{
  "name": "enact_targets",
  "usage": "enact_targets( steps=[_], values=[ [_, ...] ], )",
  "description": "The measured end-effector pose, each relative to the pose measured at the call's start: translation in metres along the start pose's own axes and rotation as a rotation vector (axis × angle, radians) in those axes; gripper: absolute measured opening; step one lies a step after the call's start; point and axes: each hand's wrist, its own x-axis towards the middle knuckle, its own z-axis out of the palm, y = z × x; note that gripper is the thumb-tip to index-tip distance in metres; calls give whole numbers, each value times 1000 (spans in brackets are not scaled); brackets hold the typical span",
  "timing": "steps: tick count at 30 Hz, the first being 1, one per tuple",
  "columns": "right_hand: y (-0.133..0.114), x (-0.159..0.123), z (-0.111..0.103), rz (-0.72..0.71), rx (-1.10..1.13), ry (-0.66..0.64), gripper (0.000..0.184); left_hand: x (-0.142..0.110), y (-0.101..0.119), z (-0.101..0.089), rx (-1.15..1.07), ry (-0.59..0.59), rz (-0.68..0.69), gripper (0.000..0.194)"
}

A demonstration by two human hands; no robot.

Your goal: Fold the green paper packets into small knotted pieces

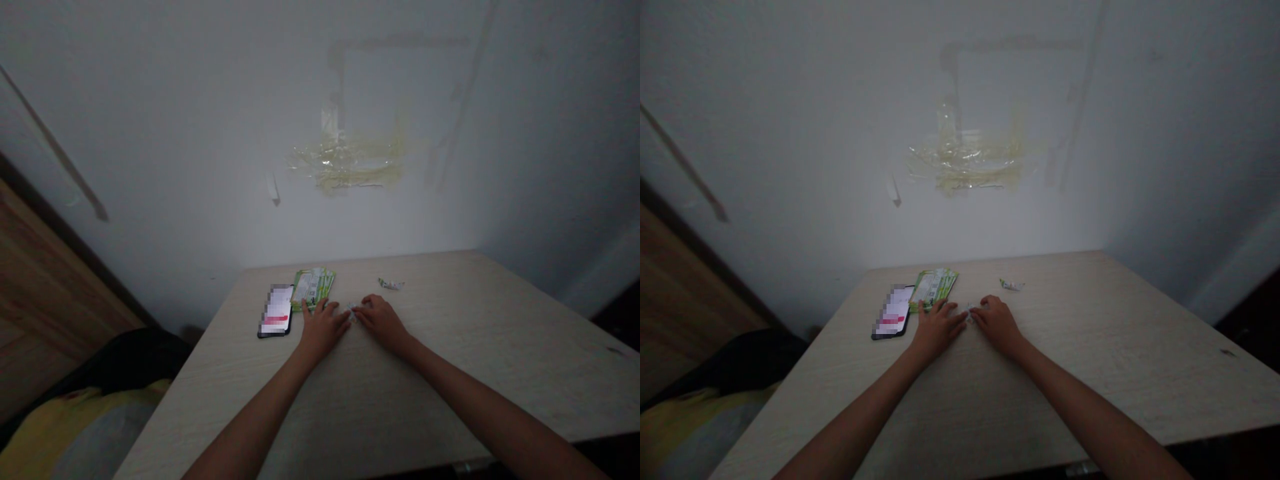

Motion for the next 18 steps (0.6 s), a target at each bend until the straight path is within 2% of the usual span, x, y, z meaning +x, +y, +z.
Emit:
enact_targets(
  steps=[8, 14, 18],
  values=[
    [0, 3, 2, 12, 15, -7, 23, 0, 1, -1, -21, 28, 0, 27],
    [-1, -2, -4, -49, 105, -24, 22, -1, 2, -5, -95, 20, 20, 21],
    [-3, -3, -7, -71, 104, 34, 21, -2, 3, -8, -121, 34, 8, 21]
  ],
)
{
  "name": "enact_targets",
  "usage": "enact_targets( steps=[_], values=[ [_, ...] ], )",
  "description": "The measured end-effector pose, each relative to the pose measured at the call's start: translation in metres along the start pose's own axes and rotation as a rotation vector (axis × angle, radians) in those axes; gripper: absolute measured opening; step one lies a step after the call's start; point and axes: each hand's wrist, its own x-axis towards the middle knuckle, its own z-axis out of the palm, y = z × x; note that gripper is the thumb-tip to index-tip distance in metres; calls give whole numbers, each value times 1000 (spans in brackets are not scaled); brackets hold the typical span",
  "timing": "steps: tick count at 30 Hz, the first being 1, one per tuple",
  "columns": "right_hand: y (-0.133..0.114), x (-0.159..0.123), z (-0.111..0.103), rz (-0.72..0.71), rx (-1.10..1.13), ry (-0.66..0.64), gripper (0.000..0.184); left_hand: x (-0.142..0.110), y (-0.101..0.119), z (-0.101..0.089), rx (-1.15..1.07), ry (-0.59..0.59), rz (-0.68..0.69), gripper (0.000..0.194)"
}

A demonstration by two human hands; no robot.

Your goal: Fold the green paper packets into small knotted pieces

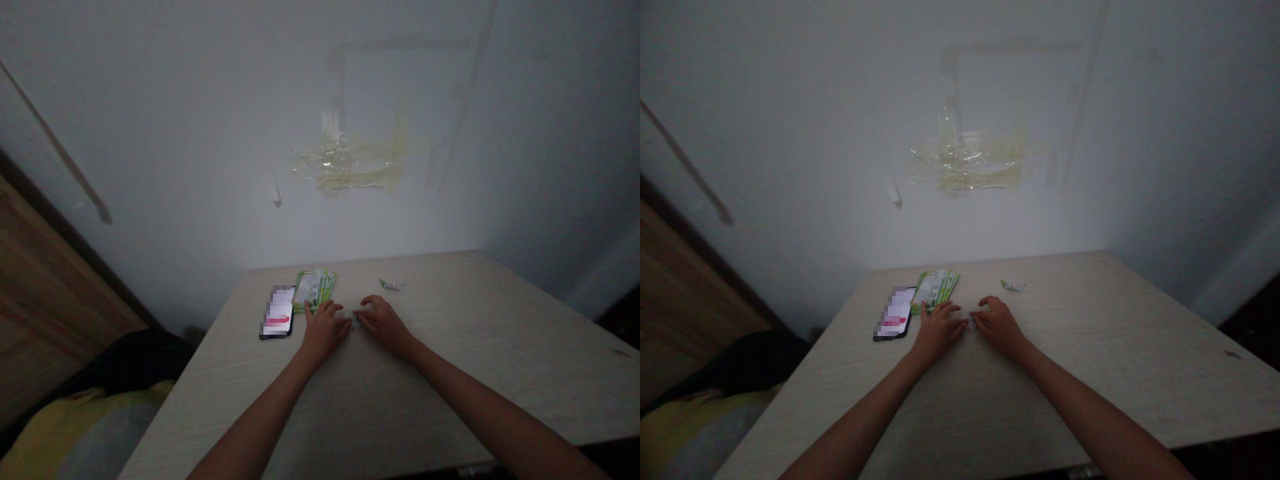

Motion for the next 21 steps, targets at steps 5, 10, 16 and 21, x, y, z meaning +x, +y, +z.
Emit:
enact_targets(
  steps=[5, 10, 16, 21],
  values=[
    [-2, 2, 2, 53, -68, -15, 22, 0, 0, 1, -1, -1, -21, 23],
    [-3, 5, 5, 99, -108, -47, 23, 1, -1, 1, -5, -18, -27, 20],
    [0, 3, 4, 117, -46, -43, 25, 0, -1, 1, -12, -14, -25, 21],
    [3, 4, 8, 129, -66, -56, 24, 0, -1, 1, -13, -7, -24, 21]
  ],
)
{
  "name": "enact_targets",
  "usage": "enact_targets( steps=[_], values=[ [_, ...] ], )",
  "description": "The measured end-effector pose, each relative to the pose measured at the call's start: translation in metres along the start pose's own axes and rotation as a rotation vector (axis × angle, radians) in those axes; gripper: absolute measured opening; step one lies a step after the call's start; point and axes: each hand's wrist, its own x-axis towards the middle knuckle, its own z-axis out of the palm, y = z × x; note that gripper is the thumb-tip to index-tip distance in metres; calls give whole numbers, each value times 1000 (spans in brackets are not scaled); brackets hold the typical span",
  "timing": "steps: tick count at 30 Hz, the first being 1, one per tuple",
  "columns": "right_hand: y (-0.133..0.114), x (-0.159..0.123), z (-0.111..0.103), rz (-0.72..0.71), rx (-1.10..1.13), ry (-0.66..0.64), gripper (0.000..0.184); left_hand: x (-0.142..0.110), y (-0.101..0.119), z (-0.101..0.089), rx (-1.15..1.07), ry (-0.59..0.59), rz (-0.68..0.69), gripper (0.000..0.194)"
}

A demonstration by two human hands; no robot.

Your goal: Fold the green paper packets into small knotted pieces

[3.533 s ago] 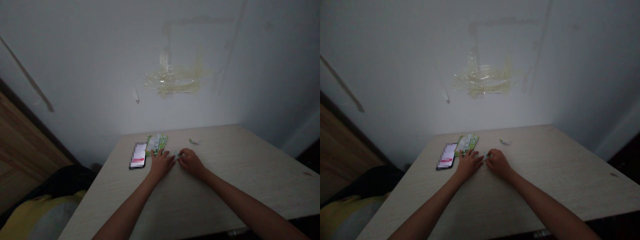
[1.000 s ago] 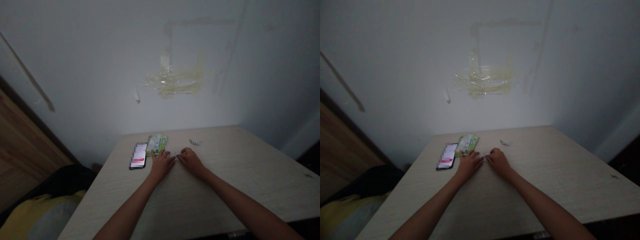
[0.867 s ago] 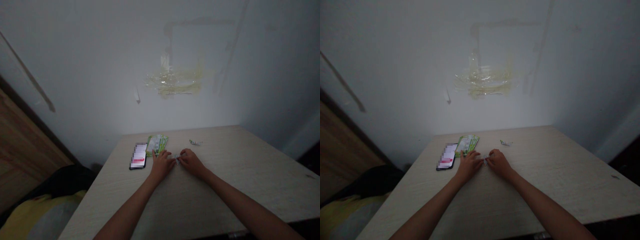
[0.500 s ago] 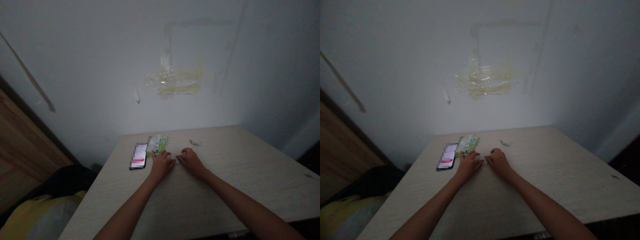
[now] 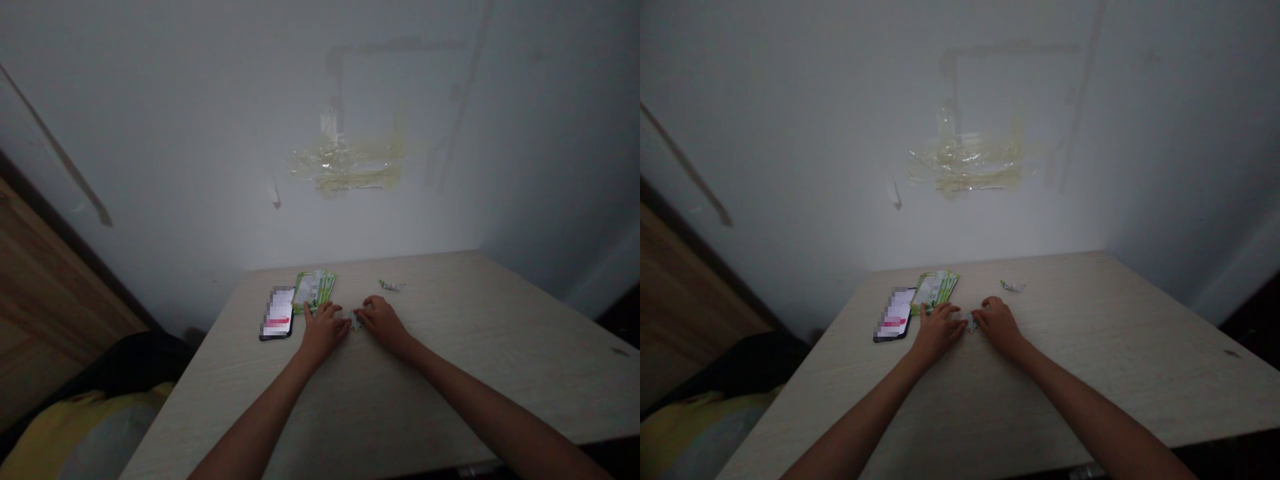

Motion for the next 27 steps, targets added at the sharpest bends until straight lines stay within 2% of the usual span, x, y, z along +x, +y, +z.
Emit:
enact_targets(
  steps=[5, 11, 20, 27],
  values=[
    [-1, 0, 0, 23, -16, -6, 24, 0, -1, 1, -6, 6, 7, 20],
    [-3, -2, -6, -48, 78, 32, 23, -1, -1, 4, 9, 31, 14, 20],
    [0, -3, -2, -92, 101, 56, 21, -2, -1, 2, 16, 25, 16, 22],
    [-5, -4, -10, -114, 117, 26, 18, -2, -2, 5, 27, 35, 24, 18]
  ],
)
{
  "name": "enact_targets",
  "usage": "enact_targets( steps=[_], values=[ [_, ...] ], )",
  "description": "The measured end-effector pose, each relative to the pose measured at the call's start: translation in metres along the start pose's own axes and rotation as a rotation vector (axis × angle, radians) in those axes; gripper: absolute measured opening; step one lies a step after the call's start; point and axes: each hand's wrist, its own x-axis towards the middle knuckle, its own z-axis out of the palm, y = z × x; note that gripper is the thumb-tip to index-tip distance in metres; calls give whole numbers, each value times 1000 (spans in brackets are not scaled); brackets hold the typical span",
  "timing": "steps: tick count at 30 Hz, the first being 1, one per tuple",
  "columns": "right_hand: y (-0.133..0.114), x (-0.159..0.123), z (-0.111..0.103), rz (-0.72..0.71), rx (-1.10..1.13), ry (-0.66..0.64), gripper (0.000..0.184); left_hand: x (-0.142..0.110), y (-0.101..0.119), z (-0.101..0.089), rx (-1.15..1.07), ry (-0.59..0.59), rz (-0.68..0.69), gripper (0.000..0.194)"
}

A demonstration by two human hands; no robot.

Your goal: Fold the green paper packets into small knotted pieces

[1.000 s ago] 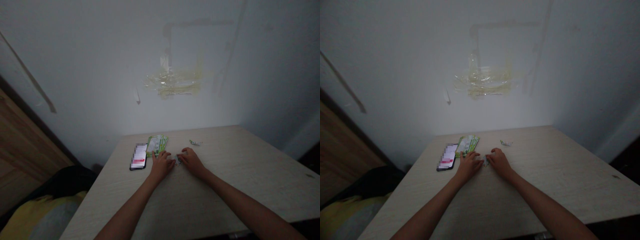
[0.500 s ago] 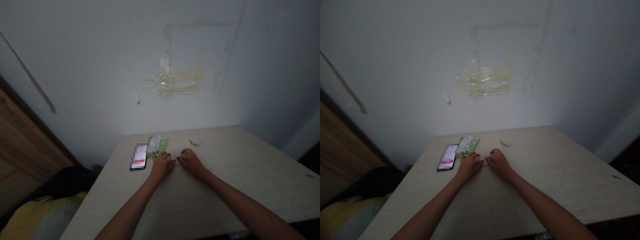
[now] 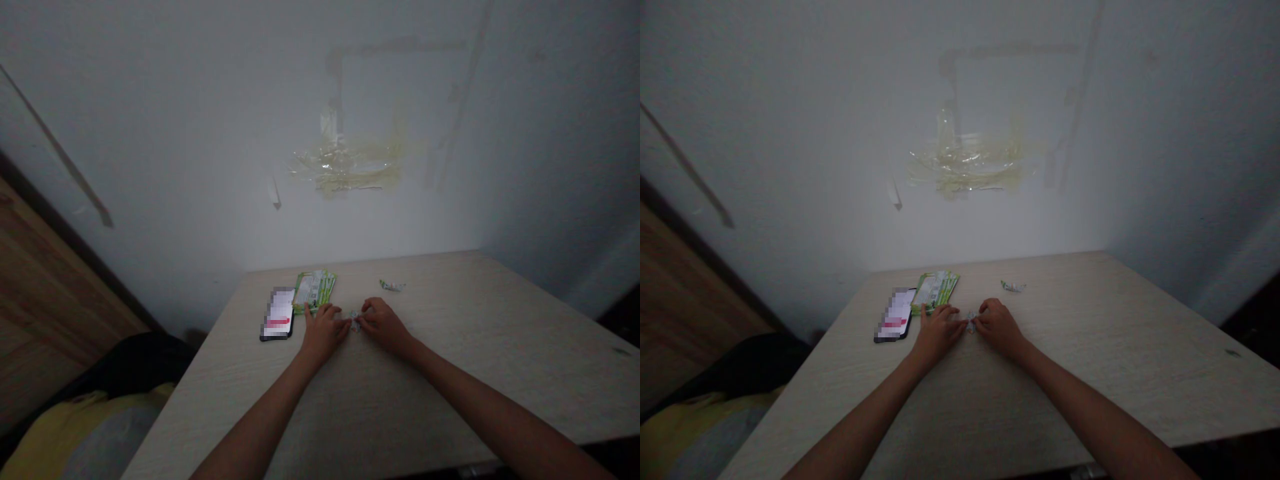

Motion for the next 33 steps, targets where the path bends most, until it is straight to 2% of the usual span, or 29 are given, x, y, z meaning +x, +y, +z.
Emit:
enact_targets(
  steps=[17, 33],
  values=[
    [-6, -2, -3, -90, 68, -15, 13, 0, 2, -3, 37, -5, -21, 21],
    [-12, -2, -11, -70, 134, -56, 13, -1, 1, -1, 37, 16, -14, 21]
  ],
)
